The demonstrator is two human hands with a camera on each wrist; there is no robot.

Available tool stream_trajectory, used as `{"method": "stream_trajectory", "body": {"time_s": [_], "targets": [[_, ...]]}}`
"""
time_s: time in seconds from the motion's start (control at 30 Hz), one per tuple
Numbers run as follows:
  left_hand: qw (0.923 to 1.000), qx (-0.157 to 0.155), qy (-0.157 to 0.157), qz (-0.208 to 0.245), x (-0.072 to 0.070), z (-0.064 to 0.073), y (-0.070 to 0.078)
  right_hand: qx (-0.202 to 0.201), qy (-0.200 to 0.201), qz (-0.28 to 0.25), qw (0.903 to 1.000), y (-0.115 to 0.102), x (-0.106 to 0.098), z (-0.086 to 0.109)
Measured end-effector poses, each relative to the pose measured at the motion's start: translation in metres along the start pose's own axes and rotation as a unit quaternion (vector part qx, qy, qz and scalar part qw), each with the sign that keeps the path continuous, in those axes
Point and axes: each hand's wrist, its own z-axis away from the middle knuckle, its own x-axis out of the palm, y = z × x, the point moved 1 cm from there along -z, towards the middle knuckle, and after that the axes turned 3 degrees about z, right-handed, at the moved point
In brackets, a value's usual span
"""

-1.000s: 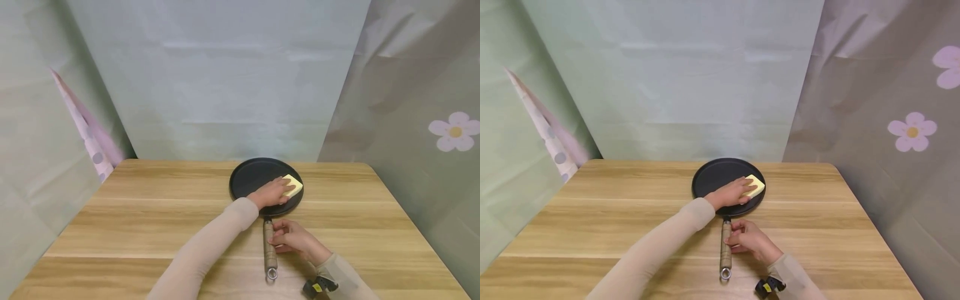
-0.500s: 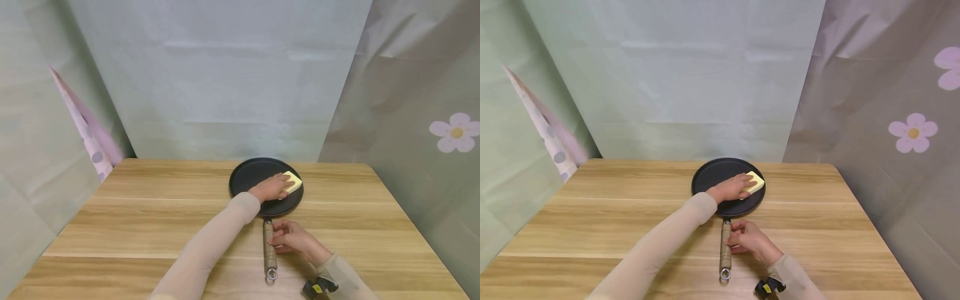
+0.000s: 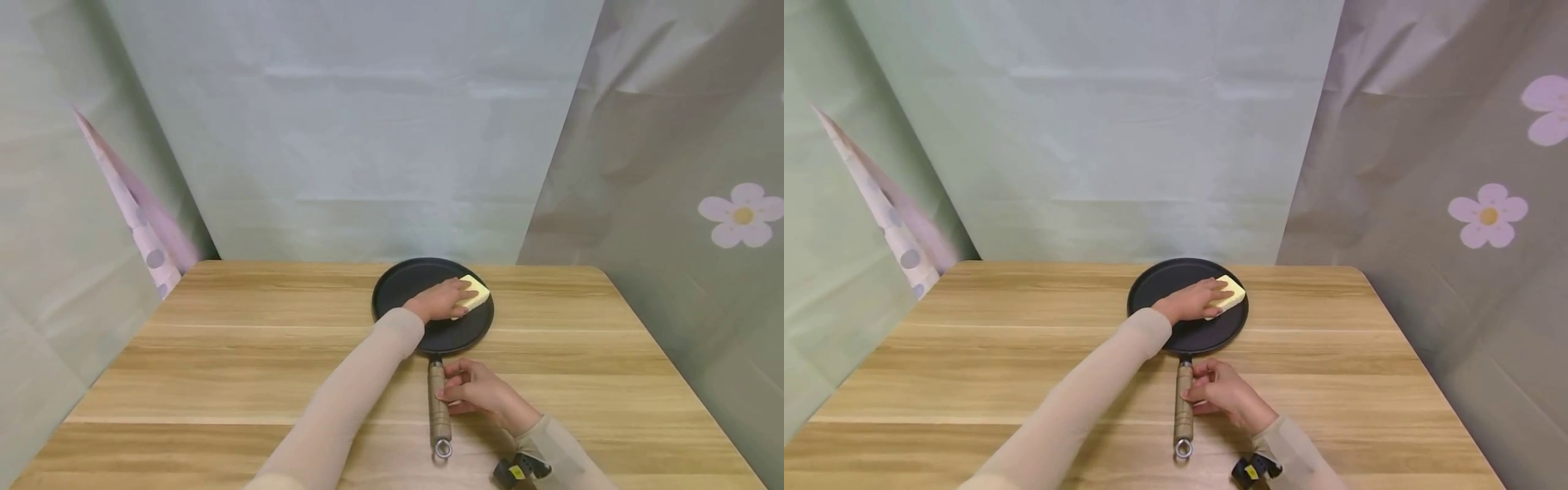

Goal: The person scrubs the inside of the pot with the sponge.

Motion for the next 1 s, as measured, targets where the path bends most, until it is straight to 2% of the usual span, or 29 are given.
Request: {"method": "stream_trajectory", "body": {"time_s": [0.17, 0.57, 1.0], "targets": [[0.9998, -0.002, 0.006, 0.018, -0.001, 0.0, -0.003, 0.002, 0.005, -0.001, 1.0, 0.001, 0.002, 0.0], [0.9996, -0.019, 0.018, 0.008, -0.004, -0.001, -0.011, -0.001, 0.009, -0.002, 1.0, 0.001, 0.003, 0.0], [0.9971, -0.071, 0.027, 0.005, -0.007, 0.001, -0.021, -0.002, 0.004, -0.001, 1.0, -0.001, 0.005, 0.0]]}}
